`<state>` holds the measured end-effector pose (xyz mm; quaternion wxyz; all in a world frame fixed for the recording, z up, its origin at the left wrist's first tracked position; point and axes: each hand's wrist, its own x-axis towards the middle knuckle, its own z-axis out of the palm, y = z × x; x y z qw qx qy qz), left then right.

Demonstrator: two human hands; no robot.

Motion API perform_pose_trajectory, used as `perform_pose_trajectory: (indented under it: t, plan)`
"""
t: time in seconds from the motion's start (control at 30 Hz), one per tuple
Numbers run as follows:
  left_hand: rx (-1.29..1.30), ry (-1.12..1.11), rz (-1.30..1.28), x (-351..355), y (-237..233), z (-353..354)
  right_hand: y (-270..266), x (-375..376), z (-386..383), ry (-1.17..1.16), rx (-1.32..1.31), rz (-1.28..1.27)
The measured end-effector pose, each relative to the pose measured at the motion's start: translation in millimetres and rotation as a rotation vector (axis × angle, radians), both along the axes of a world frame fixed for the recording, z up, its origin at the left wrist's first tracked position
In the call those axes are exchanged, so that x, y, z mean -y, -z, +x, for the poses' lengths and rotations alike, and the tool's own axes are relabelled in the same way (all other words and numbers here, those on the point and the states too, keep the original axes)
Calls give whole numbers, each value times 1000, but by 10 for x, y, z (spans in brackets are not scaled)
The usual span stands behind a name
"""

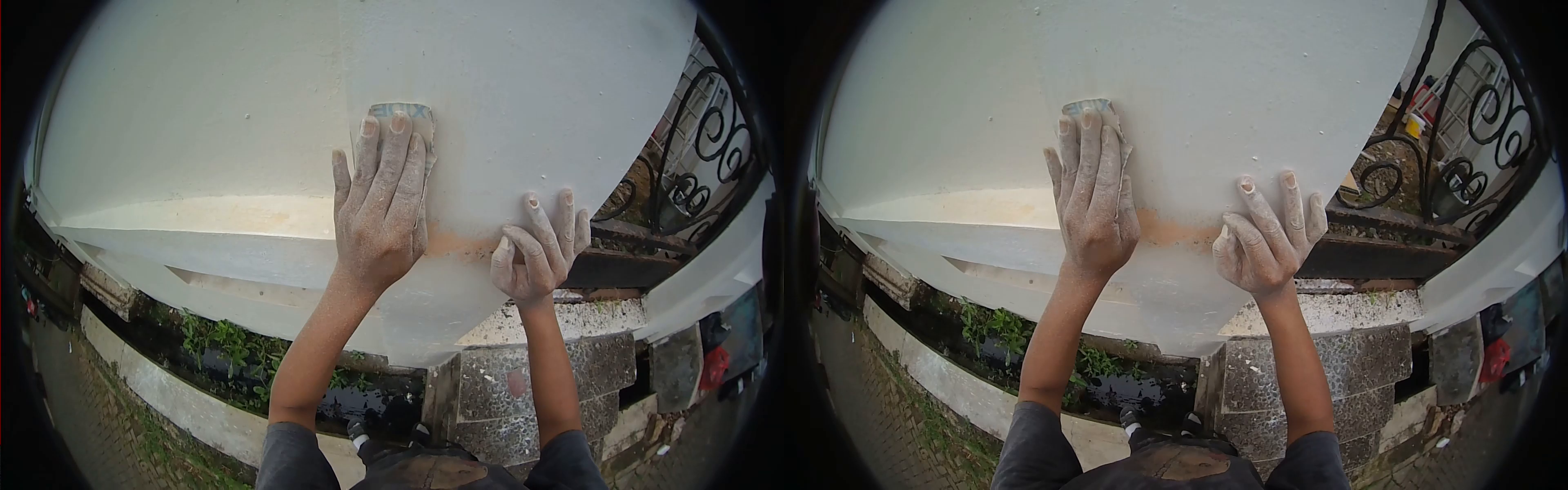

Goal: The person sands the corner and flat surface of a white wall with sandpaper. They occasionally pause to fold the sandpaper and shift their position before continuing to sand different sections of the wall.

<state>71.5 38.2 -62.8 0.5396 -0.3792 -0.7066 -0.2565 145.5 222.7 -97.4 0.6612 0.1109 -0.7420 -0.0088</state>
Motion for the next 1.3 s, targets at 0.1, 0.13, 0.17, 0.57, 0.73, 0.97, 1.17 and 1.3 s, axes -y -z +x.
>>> perform_pose_trajectory:
  t: [0.1,0.13,0.17,0.57,0.73,0.97,1.17,1.3]
  plan:
    - [33,-20,-37,-54,734,70,6,1,7,1,11,-6]
    - [14,-28,-51,-34,765,58,6,-1,3,1,4,-5]
    - [-1,-38,-62,-16,780,55,12,-3,2,0,1,-3]
    - [-23,-37,-25,25,337,-4,8,-3,4,2,3,2]
    - [49,11,44,-15,32,17,21,-2,-14,0,-9,-1]
    - [-38,-26,-34,47,262,9,10,-16,-9,7,-7,8]
    - [98,25,-16,37,818,62,12,-15,-18,8,-7,8]
    - [17,-21,-21,35,640,21,8,-10,-22,3,-15,6]
